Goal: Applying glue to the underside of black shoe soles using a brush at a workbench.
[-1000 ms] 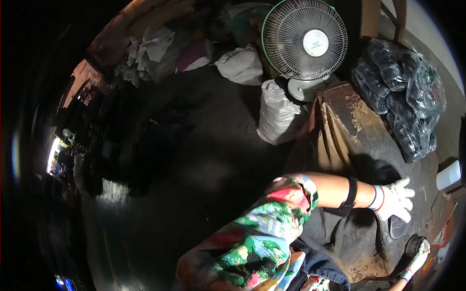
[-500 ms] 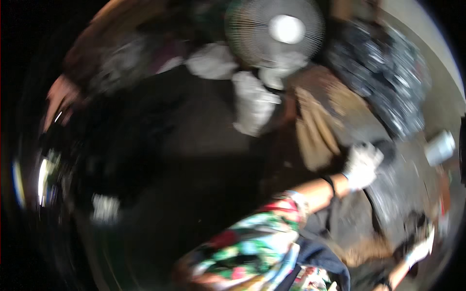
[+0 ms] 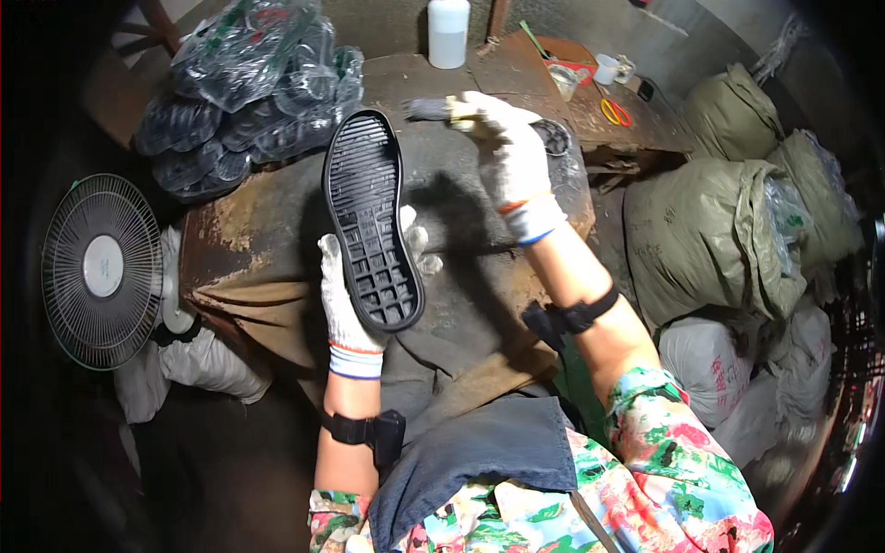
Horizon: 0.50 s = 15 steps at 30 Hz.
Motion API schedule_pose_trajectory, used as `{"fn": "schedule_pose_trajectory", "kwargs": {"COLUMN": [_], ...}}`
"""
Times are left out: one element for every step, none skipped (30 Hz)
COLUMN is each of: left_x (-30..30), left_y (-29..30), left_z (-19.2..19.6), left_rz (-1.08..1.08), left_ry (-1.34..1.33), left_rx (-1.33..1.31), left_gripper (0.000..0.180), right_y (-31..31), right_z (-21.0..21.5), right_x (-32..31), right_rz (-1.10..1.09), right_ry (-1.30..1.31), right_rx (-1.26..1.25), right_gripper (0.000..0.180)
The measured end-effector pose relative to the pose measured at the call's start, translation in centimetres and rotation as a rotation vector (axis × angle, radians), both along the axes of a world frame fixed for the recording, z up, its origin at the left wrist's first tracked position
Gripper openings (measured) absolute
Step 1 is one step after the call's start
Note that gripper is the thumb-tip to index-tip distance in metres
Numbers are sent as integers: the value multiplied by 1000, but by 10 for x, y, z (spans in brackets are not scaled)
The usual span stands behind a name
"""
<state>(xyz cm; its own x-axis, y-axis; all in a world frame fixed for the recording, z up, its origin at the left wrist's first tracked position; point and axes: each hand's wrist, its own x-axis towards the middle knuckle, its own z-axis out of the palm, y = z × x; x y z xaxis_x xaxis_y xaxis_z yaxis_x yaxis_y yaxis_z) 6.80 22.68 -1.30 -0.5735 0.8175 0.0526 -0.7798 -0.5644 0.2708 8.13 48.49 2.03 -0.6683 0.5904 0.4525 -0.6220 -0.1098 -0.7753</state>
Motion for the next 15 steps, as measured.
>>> {"fn": "schedule_pose_trajectory", "kwargs": {"left_x": [13,20,25,28,29,29,29,28,28,30,30,31,32,33,31], "left_y": [-2,-5,-7,-8,-14,-19,-23,-29,-32,-33,-33,-34,-35,-37,-38], "left_z": [9,10,10,9,5,4,4,6,4,2,2,2,2,2,-3], "left_rz": [-9,-8,-20,-33,-33,-23,-64,-99,-126,-143,-137,-132,-133,-129,-142], "left_ry": [-57,-66,-31,5,-29,-36,-52,-63,-87,-90,-92,-94,-127,-160,-149], "left_rx": [27,22,19,16,27,16,2,-12,-34,-41,-53,-65,-100,-133,-105], "left_gripper": [87,87,86,84,84,84,85,85,86,86,87,87,85,84,82], "right_y": [-4,-7,-5,-6,-14,-21,-24,-33,-42,-51,-58,-64,-69,-75,-80], "right_z": [-1,-3,-3,-5,-5,-4,-4,-2,-1,1,1,2,3,3,1], "right_x": [-5,-9,-12,-11,-13,-14,-13,-11,-6,-1,3,8,16,21,27], "right_rz": [-147,-290,-629,-627,-488,-352,-403,-387,-284,-181,13,22,110,203,236], "right_ry": [-109,-220,-171,-181,-226,-269,-188,-186,-174,-161,-180,-181,-210,-238,-256], "right_rx": [213,429,919,916,756,594,733,722,638,552,326,320,298,276,309], "right_gripper": [29,28,27,27,26,25,22,22,19,16,15,15,15,15,15]}}
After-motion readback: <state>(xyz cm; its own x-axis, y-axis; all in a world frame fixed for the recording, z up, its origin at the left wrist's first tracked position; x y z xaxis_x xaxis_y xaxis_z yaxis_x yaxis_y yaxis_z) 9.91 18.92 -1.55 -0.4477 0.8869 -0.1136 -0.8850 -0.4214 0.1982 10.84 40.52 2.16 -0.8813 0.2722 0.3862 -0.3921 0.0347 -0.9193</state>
